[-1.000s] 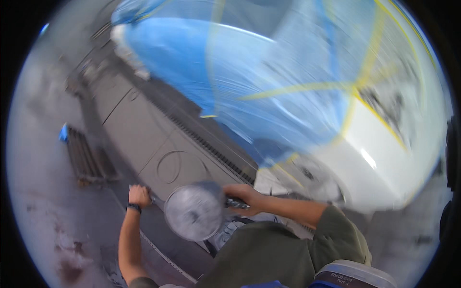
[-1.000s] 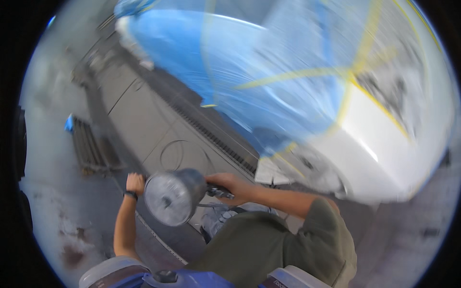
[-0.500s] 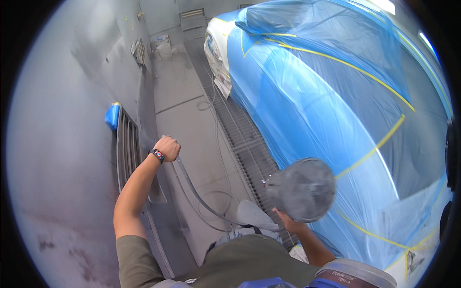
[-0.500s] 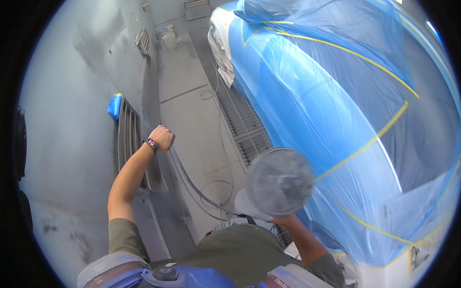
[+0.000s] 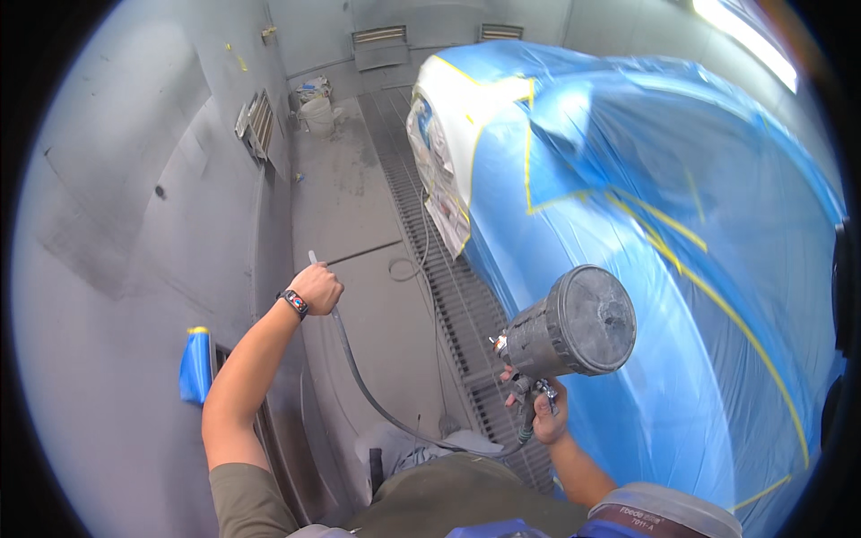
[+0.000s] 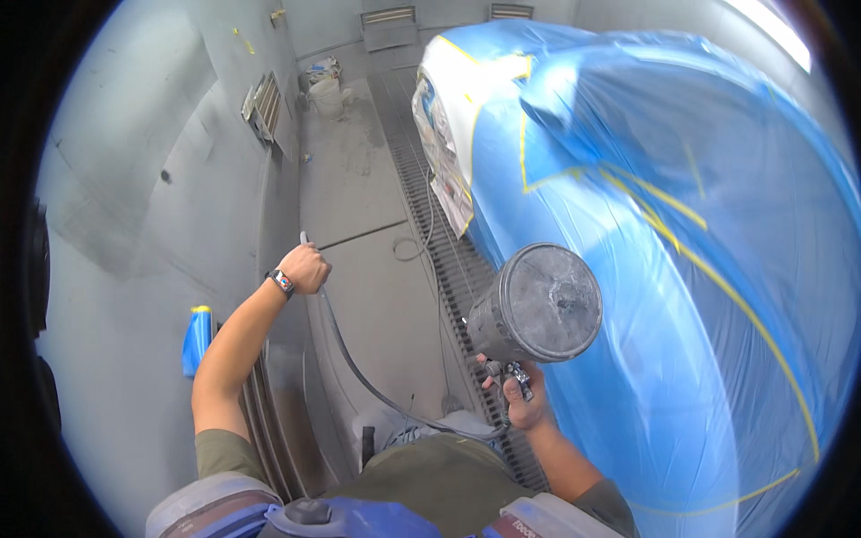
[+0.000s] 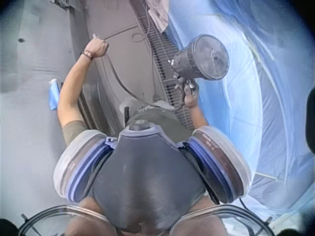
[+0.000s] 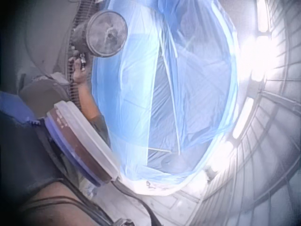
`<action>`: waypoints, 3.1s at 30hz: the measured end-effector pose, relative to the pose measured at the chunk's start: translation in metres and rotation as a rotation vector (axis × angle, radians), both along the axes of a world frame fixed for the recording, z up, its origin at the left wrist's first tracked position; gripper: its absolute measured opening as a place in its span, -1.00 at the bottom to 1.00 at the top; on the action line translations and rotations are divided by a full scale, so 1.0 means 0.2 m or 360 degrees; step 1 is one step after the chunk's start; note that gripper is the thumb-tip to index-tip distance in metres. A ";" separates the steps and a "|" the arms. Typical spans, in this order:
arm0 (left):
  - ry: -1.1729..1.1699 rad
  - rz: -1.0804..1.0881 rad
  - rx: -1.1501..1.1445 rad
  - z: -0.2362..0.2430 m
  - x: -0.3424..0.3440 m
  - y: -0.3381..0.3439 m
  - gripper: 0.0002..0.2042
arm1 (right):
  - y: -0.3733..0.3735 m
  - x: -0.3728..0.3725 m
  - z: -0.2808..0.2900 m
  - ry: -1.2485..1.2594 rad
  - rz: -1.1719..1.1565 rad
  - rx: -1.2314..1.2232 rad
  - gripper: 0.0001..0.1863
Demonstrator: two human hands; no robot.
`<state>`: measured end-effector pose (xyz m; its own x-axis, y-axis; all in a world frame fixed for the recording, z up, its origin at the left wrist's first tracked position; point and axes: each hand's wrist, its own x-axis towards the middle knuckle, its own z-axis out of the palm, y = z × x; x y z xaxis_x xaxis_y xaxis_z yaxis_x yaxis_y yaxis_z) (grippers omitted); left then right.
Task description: The person uses a sanding tool to smooth the surface of a white car bumper, then switches to a spray gun to apply a coat of white paint. The bumper is masked with blue plastic and yellow tape to protect surrounding areas.
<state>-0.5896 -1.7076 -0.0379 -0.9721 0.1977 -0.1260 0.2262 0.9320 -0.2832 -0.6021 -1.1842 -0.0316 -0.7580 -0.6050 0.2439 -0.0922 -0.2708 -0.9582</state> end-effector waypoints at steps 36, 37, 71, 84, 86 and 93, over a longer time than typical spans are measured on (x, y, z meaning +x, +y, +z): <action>-0.0318 0.0249 0.0243 -0.54 -4.34 -4.87 -0.87 | -4.35 -4.23 0.29 -0.0110 -0.1105 -0.0176 -0.04; -0.0343 0.0183 0.0283 -0.58 -4.49 -4.96 -0.88 | -4.44 -4.31 0.29 -0.0194 -0.1187 -0.0221 -0.02; -0.0528 -0.2067 0.0135 -0.69 -8.93 -5.01 -0.79 | -6.95 -5.66 -0.12 -0.0385 -0.3944 -0.0033 -0.10; -0.0634 -0.2044 0.0007 -0.84 -9.27 -5.44 -0.81 | -7.12 -5.89 0.02 -0.0196 -0.4528 -0.0185 -0.22; -0.0717 -0.2049 -0.0023 -0.94 -9.17 -5.47 -0.82 | -7.09 -5.86 0.05 -0.0260 -0.4533 -0.0153 -0.22; -0.0820 -0.1756 -0.0011 -1.09 -8.76 -5.53 -0.79 | -6.71 -5.77 -0.07 -0.0147 -0.4172 -0.0095 -0.20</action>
